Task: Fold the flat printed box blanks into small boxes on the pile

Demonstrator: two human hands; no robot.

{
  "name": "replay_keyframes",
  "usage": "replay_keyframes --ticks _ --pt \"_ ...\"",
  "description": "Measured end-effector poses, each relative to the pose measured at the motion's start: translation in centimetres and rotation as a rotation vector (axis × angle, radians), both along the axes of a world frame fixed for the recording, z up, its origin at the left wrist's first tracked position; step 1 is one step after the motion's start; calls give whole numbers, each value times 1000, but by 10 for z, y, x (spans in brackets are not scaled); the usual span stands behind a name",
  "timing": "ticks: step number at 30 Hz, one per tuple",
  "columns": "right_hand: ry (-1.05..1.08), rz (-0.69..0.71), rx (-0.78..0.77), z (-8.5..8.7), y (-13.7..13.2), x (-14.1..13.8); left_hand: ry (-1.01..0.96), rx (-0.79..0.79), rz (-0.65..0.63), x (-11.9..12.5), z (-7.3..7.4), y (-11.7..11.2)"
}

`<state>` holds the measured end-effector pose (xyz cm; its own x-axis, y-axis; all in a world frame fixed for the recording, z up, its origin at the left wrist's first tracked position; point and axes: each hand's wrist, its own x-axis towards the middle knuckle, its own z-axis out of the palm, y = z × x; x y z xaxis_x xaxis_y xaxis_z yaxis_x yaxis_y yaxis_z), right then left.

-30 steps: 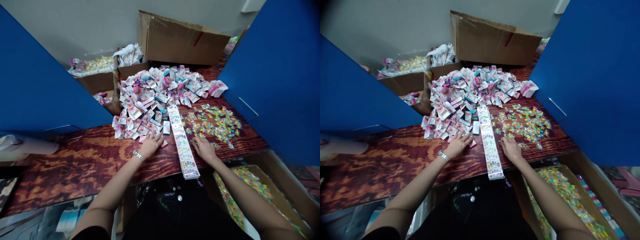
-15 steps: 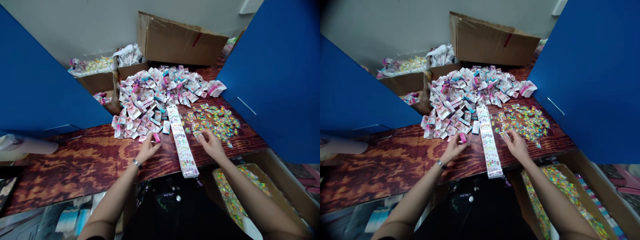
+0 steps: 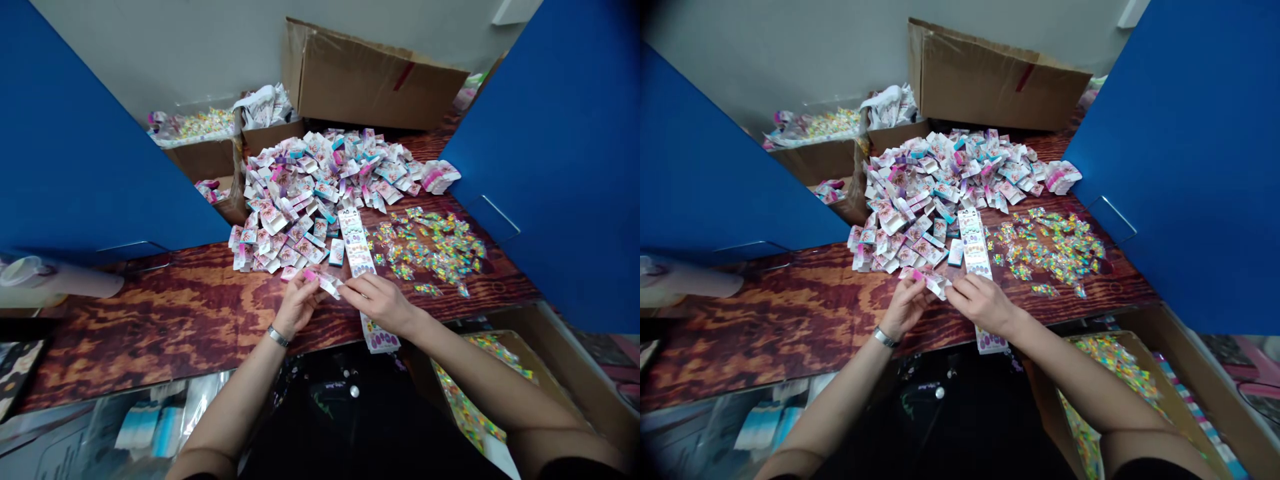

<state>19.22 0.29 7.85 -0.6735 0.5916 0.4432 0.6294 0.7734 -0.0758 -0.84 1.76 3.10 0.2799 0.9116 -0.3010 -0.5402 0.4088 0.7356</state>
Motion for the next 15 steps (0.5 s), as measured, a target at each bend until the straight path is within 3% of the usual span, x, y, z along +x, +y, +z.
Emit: replay_keyframes --ticks 7,11,15 --pt "24 5 4 -9 3 3 315 229 -177 -9 4 0" --pt "106 -1 -104 -15 -2 4 614 502 -357 -18 11 3" --pt "134 22 -55 -18 -6 4 1050 843 -373 -17 16 3"
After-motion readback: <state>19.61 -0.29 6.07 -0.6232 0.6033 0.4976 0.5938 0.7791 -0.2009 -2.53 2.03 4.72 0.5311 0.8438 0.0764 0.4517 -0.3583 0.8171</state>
